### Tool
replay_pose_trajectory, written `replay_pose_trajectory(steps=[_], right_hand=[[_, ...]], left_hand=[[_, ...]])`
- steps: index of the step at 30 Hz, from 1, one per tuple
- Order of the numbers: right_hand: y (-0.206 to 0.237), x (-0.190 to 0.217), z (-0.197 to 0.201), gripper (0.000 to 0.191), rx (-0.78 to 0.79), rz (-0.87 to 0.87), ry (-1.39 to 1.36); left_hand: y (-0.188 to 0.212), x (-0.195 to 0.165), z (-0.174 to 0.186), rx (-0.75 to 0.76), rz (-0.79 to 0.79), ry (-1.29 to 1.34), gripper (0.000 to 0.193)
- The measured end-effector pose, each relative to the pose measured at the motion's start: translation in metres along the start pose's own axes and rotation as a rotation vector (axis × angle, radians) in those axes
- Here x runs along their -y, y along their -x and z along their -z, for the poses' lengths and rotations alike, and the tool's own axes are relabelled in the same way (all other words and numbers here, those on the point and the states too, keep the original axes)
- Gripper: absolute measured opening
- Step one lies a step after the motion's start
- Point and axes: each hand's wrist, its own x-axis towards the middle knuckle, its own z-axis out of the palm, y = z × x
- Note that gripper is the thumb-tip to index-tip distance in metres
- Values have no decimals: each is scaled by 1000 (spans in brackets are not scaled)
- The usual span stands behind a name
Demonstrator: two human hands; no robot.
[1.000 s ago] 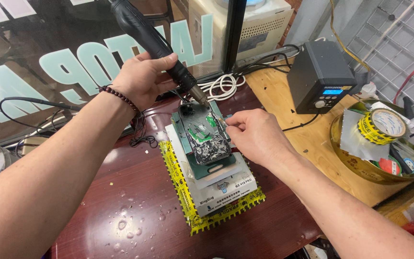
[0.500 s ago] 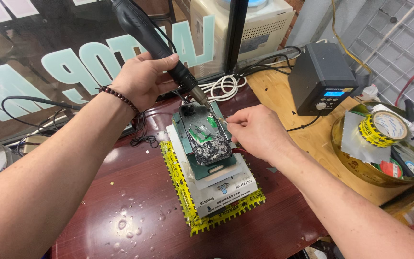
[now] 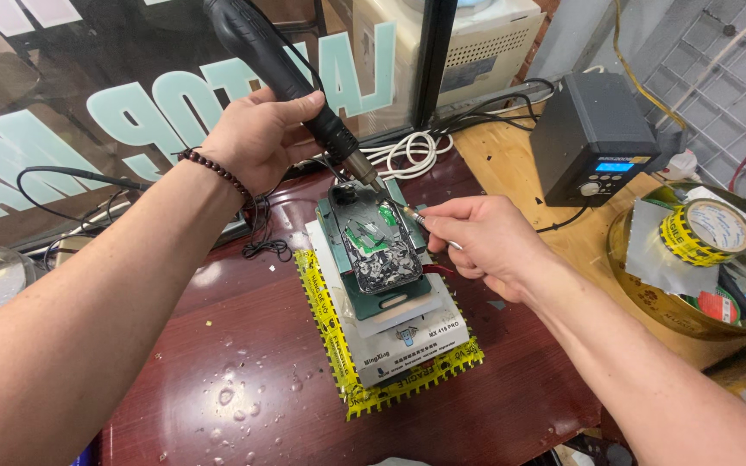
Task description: The person uses a hot air gun and a metal pick to desolder components from a green circuit board clamped in a holder. They repeatedly apply heat and scrape away solder and residue, then peel off a protective film from the board surface.
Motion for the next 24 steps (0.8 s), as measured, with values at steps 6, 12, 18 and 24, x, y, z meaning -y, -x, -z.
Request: replay_pose_trajectory(steps=[6,12,18,24], right_hand=[[0,-8,5,21,28,18,-39],[-4,-18,13,21,45,-57,-470],[-11,-5,10,21,-236,96,58],[-41,24,-33,41,-284,406,897]], left_hand=[[-1,-2,-7,3,-15,-14,22],[6,-12,-3,22,-27,60,21],[33,-32,29,-23,64,-94,18],[75,-34,80,-54,210,-269,16]])
